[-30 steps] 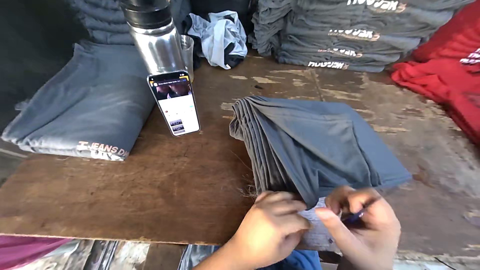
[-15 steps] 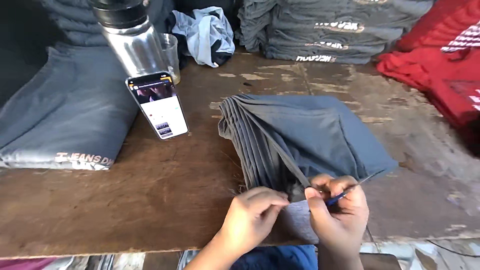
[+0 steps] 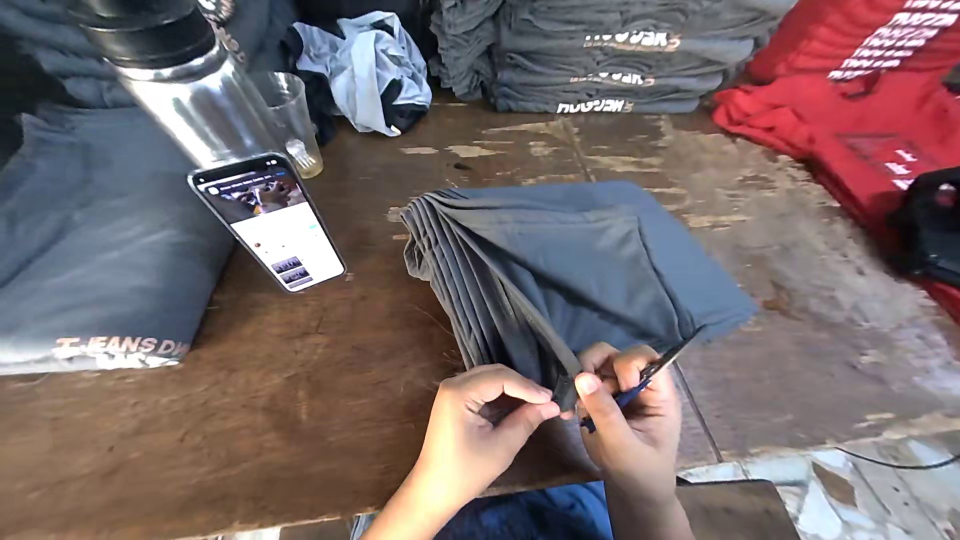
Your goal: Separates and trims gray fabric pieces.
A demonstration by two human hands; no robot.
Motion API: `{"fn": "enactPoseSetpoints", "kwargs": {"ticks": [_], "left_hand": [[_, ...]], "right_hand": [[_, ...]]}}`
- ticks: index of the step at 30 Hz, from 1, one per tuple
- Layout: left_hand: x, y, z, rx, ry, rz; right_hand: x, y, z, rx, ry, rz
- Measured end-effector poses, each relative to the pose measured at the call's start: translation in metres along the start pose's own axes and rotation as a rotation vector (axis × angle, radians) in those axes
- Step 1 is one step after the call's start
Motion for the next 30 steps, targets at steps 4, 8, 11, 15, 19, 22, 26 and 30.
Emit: {"fn": "enactPoseSetpoints", "kwargs": {"ticks": [4,8,11,15,19,22,26,30], "left_hand": [[0.002,-0.001,0.006,-0.031,-0.04,0.042],[-0.007,0.007,0.008,0.121,0.031,-0.084],[-0.002,0.012,0.006,0.182,0.029,-0.096],[0.019,0.004,0.003,0.111,0.005,-0.209],[0.022,0.001,0.0,0.147,0.066,-0.225],[0.018,0.004,0.002,0.172,0.091,-0.207],[0.012,0.005,0.006,0.179,0.099,-0.133],[0.012,-0.003,0.009,0.133,0.107,-0.008]], "right_hand": [[-0.005,0.001,-0.001,-0.03,0.039,0.032],[-0.012,0.003,-0.001,-0.004,0.044,-0.043],[-0.01,0.004,0.0,0.023,0.053,-0.12],[-0.005,0.003,0.003,0.065,0.092,-0.143],[-0.006,0.006,0.005,0.052,0.082,-0.133],[-0.006,0.004,0.005,0.025,0.059,-0.064],[-0.007,0.004,0.003,0.005,0.033,-0.041],[-0.009,0.006,0.001,0.007,0.041,-0.081]]}}
Point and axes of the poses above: each hand's wrist, its own z-axis away from the middle knuckle, its own x-axis out of the palm, y = z × x, the point moved 4 cm from there along -z, towards the middle knuckle
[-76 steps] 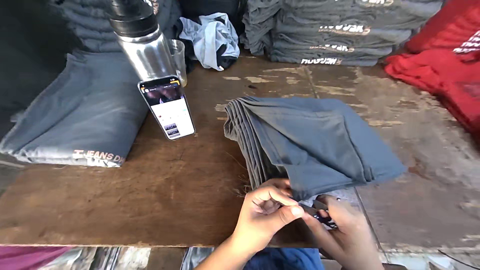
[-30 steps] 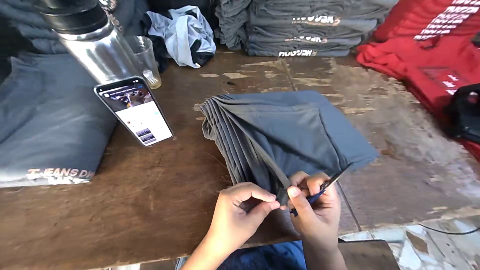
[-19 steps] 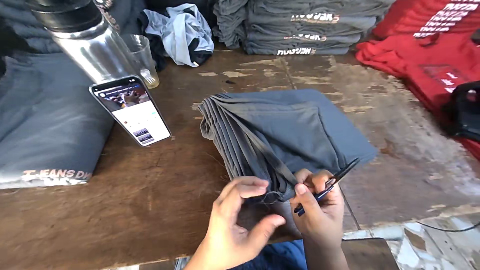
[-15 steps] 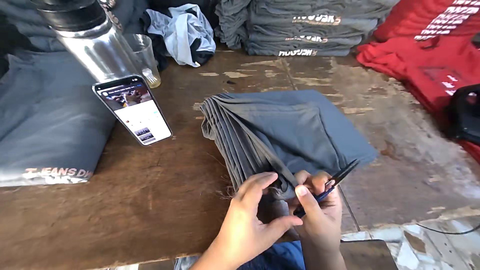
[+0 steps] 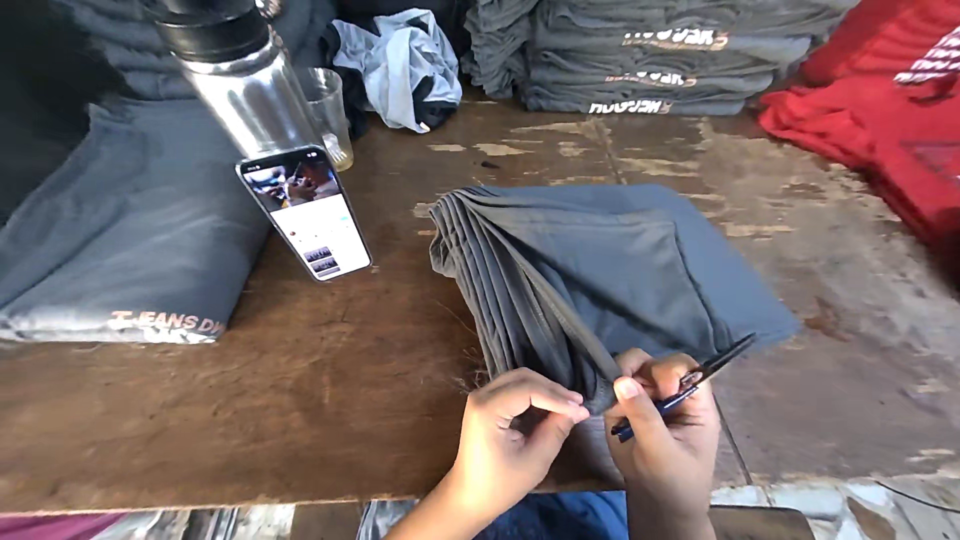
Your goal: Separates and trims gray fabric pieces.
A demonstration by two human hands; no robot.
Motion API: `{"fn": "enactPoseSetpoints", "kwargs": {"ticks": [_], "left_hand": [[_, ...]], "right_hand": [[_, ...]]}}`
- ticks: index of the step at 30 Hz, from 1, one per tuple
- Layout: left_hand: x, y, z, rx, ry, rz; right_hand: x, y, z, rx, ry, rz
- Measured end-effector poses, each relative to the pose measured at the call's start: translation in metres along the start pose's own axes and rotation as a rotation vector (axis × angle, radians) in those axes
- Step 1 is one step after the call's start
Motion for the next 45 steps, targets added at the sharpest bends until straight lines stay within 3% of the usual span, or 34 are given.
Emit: {"fn": "enactPoseSetpoints", "kwargs": {"ticks": [5,8,12,14,17,21,30,34,36,38,40,41,42,45], "left_hand": [[0.004,-0.007,0.003,-0.19,0.042,0.303],[0.001,-0.01,0.003,-0.252,0.067,0.451],[-0.001,-0.01,0.005,-0.333,0.08,0.534],[-0.001,-0.009,0.006,-0.359,0.098,0.546],[-0.001,-0.008,0.007,-0.361,0.108,0.527],[-0.005,-0.005,0.008,-0.333,0.112,0.451],[-0.008,0.001,0.007,-0.251,0.109,0.317],[-0.019,0.005,0.004,-0.24,0.033,0.302],[-0.029,0.011,0.003,-0.265,-0.156,0.289],[-0.04,0.024,0.004,-0.315,-0.522,0.205],[-0.051,0.036,0.006,-0.293,-0.842,0.048],[-0.055,0.04,0.008,-0.264,-0.901,-0.028],[-0.058,0.044,0.008,-0.239,-0.88,-0.094],[-0.062,0.051,0.001,-0.232,-0.61,-0.199]], "right_hand": [[-0.005,-0.007,0.0,0.009,-0.034,0.134],[-0.012,-0.015,0.006,0.074,-0.179,0.268],[-0.011,-0.017,0.036,0.373,-0.549,-0.017],[-0.008,-0.011,0.053,0.53,-0.648,-0.203],[-0.005,0.001,0.067,0.697,-0.646,-0.391],[0.004,0.008,0.066,0.774,-0.582,-0.478],[0.025,0.01,0.057,0.698,-0.489,-0.405],[0.023,0.006,0.056,0.611,-0.499,-0.284],[0.017,0.002,0.055,0.6,-0.528,-0.23],[0.007,-0.003,0.051,0.541,-0.514,-0.139],[-0.004,-0.01,0.042,0.41,-0.429,0.03],[-0.009,-0.014,0.037,0.33,-0.372,0.129],[-0.013,-0.017,0.032,0.25,-0.318,0.239],[-0.014,-0.019,0.02,0.066,-0.197,0.498]]}}
Point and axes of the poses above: each hand's wrist, its own z-axis away from the middle knuckle, its own x-axis out of the palm, y = z × x, the point moved 4 cm from there along -z, towards the middle knuckle
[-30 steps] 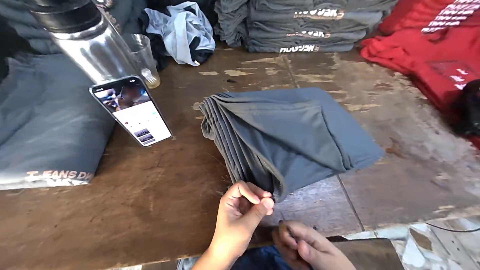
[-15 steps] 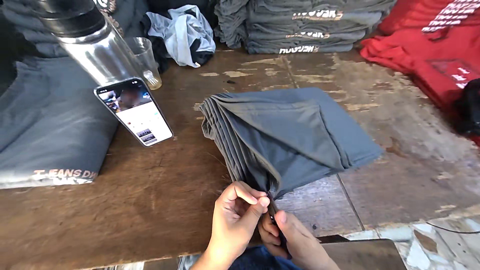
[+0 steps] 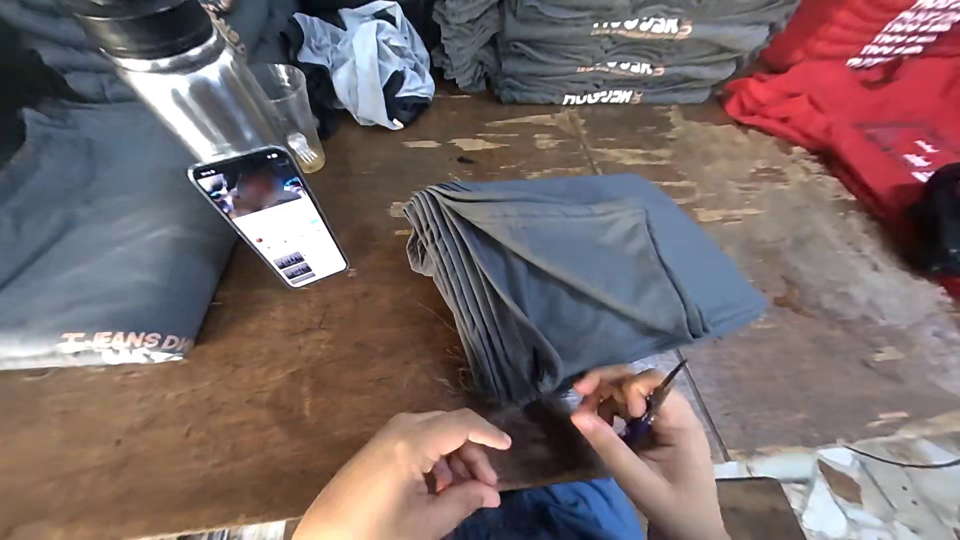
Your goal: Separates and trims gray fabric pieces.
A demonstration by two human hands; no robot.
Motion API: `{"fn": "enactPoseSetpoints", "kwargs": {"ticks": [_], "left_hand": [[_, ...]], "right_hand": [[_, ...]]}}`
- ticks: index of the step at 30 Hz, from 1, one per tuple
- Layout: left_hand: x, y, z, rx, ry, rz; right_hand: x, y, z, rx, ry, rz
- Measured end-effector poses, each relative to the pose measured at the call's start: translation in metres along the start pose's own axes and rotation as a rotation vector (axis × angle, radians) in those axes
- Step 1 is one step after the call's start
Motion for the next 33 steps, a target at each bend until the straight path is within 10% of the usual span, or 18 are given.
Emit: {"fn": "enactPoseSetpoints", "kwargs": {"ticks": [13,19,33], "left_hand": [[0.044,-0.03,-0.025,-0.067,0.493,-0.118],[0.052,-0.025,-0.027,-0.075,0.476,-0.271],[0.067,-0.02,-0.029,0.276,0.555,-0.521]], "right_hand": [[-0.025,-0.069,-0.064,-0.532,0.295,0.369],[0.006,-0.031,-0.032,-0.384,-0.239,0.27],[0.008,-0.02,-0.009,-0.374,-0.08,0.185]]}}
Point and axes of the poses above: each hand's wrist, its own z-axis away from the middle knuckle, its own x-axis out of the palm, y = z × x, the point moved 4 cm from there along -z, towards the middle knuckle
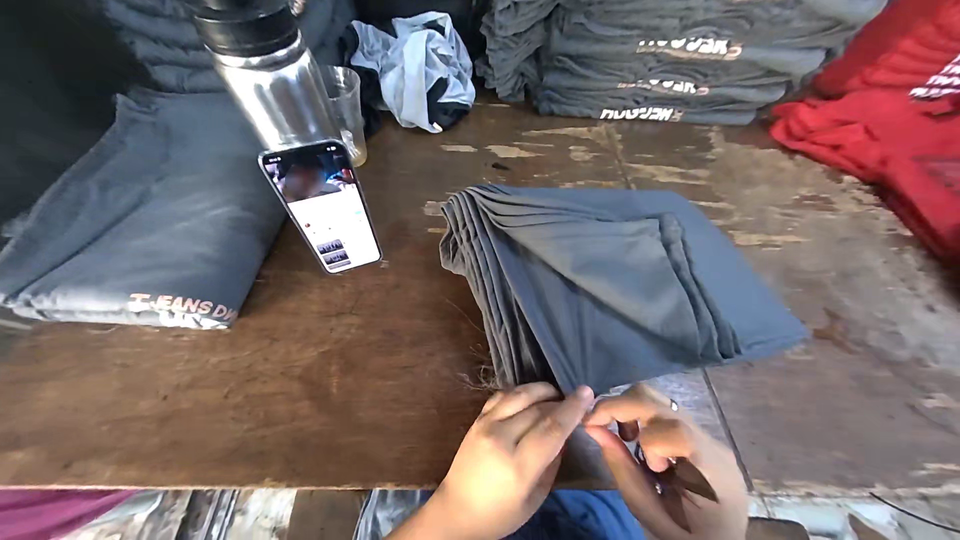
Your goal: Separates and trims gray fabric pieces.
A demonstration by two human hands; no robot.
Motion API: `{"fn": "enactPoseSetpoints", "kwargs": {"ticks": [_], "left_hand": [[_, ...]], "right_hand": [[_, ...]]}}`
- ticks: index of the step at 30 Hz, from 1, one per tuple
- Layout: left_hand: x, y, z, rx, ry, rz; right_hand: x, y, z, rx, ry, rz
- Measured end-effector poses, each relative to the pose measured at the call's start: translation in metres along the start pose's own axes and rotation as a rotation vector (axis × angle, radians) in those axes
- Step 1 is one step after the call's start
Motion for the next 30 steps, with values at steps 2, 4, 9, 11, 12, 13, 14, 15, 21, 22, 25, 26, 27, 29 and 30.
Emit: {"fn": "enactPoseSetpoints", "kwargs": {"ticks": [2,4,9,11,12,13,14,15,21,22,25,26,27,29,30], "left_hand": [[0.002,-0.003,0.001,0.039,0.035,0.031],[0.003,-0.006,-0.002,0.053,0.067,0.088],[0.007,-0.012,-0.005,-0.085,0.161,0.325],[0.009,-0.014,-0.003,-0.203,0.182,0.48],[0.01,-0.015,-0.002,-0.268,0.183,0.576],[0.011,-0.016,-0.001,-0.327,0.179,0.678],[0.011,-0.015,0.0,-0.373,0.169,0.77],[0.011,-0.015,0.001,-0.404,0.158,0.847],[0.012,-0.011,0.003,-0.427,0.145,1.056],[0.011,-0.01,0.003,-0.414,0.141,1.037],[0.006,-0.009,0.0,-0.352,0.128,0.871],[0.004,-0.008,0.0,-0.327,0.124,0.804],[0.003,-0.007,-0.001,-0.303,0.119,0.745],[0.002,-0.006,-0.001,-0.268,0.111,0.659],[0.002,-0.006,-0.002,-0.254,0.107,0.632]], "right_hand": [[-0.004,-0.005,0.005,0.038,-0.038,-0.054],[-0.006,-0.012,0.01,0.071,-0.087,-0.14],[-0.003,-0.018,0.02,0.116,-0.178,-0.255],[-0.006,-0.011,0.025,0.14,-0.186,-0.211],[-0.007,-0.007,0.028,0.153,-0.189,-0.182],[-0.009,-0.003,0.031,0.17,-0.194,-0.149],[-0.011,0.0,0.033,0.183,-0.194,-0.103],[-0.013,0.003,0.036,0.197,-0.19,-0.043],[-0.014,0.011,0.04,0.234,-0.121,0.393],[-0.012,0.01,0.039,0.226,-0.112,0.421],[-0.007,0.006,0.035,0.213,-0.112,0.432],[-0.005,0.005,0.033,0.213,-0.115,0.43],[-0.003,0.003,0.032,0.213,-0.117,0.429],[0.001,0.001,0.029,0.213,-0.129,0.433],[0.003,0.0,0.028,0.213,-0.135,0.435]]}}
Point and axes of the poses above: each hand's wrist, its own z-axis away from the middle knuckle, its own x-axis out of the palm, y = z × x, the point moved 4 cm from there along -z, towards the middle knuckle
